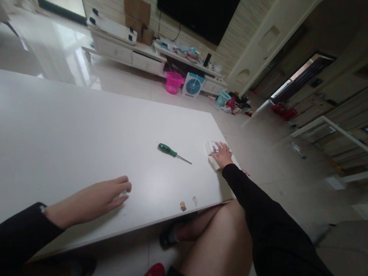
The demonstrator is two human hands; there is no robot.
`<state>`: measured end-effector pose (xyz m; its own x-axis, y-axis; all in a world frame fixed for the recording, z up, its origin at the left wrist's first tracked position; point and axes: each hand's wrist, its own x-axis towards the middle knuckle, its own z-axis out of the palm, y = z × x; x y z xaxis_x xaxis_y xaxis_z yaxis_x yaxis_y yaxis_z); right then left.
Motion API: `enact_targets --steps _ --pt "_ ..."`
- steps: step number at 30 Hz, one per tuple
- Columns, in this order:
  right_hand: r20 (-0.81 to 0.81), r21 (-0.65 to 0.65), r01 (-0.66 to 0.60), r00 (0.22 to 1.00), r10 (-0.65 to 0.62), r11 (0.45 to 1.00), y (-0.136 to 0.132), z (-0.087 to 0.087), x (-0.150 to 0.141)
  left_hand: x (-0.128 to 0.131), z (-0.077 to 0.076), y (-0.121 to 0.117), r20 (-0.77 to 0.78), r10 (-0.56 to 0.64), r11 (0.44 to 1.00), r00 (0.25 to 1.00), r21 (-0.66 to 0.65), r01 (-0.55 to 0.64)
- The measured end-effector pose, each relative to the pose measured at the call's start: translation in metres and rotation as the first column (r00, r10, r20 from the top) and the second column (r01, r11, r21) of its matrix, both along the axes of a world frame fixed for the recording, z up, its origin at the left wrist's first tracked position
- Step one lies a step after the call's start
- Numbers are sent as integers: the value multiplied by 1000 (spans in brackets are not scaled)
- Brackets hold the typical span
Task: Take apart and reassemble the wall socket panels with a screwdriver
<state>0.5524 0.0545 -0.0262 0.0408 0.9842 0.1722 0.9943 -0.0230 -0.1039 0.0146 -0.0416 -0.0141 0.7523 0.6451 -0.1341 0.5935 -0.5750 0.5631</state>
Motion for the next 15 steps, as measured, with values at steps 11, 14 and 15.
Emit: enact_targets --steps 11,14,15 --pt "101 -123 -924 352 930 363 -122 58 -169 35 16 -45 46 -224 974 974 36 222" --pt "-28 -127 -929 352 935 346 -133 51 -200 49 8 -68 68 -282 959 957 53 279" --pt "-90 -133 -926 366 926 353 -136 46 -210 52 0 -78 110 -287 957 952 78 280"
